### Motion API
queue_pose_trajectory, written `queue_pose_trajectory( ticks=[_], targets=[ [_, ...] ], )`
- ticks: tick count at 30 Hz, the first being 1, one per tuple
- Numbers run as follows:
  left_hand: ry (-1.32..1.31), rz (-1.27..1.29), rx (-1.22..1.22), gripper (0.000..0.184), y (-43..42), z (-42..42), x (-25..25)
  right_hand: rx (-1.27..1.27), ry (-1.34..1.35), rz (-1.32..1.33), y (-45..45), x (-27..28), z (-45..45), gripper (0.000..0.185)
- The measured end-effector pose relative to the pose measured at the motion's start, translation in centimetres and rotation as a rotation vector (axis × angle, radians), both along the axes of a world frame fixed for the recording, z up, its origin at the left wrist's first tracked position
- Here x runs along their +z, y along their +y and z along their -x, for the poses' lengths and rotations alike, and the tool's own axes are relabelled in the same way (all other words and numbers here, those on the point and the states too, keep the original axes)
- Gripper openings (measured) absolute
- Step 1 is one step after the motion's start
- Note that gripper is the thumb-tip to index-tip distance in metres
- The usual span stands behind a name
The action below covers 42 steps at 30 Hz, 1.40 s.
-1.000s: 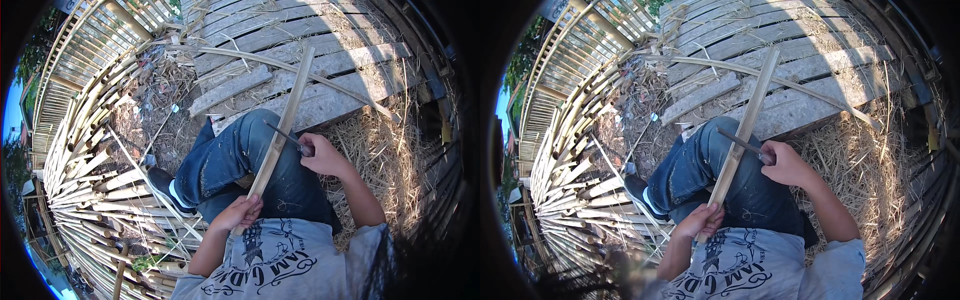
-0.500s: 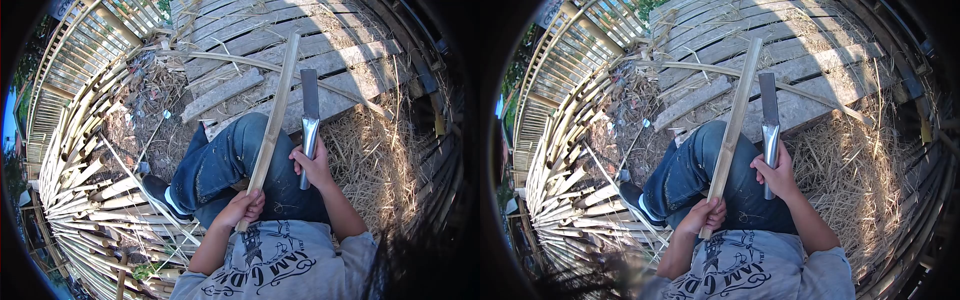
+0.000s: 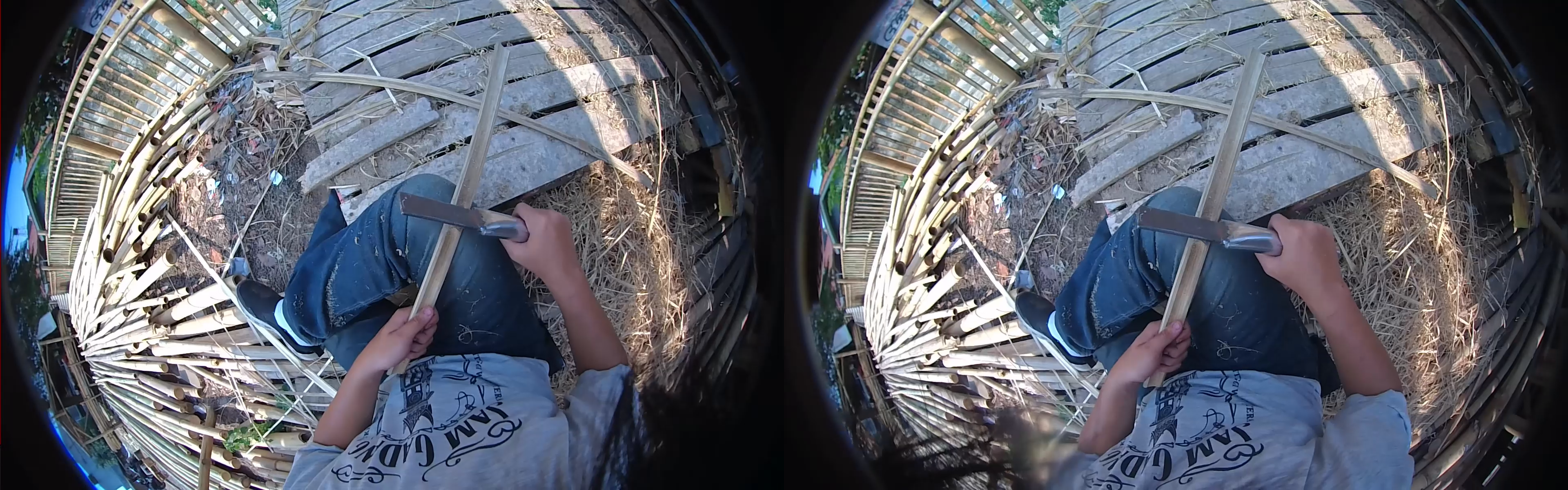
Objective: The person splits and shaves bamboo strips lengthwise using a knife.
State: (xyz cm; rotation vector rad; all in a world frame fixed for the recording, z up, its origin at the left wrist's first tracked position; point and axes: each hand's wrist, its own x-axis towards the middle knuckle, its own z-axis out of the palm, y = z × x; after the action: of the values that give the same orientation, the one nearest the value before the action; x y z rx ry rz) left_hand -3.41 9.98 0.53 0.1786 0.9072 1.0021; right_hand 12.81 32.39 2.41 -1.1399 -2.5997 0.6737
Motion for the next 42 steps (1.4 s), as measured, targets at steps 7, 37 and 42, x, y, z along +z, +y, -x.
queue_pose_trajectory(
  ticks=[7,37,42],
  targets=[
    [0.052,0.032,0.053,0.033,-0.3,-1.6,0.4,-0.017,0.039,-0.151,2.1,-4.1,1.0,0.021],
    [0.067,0.057,0.047,0.034,-2.5,-2.6,1.3,0.049,0.012,-0.190,0.0,-4.7,-0.7,0.016],
    [0.081,0.054,0.032,0.034,-1.3,-2.6,0.9,0.193,0.240,-0.181,-0.2,-3.8,-0.7,0.013]
  ],
)
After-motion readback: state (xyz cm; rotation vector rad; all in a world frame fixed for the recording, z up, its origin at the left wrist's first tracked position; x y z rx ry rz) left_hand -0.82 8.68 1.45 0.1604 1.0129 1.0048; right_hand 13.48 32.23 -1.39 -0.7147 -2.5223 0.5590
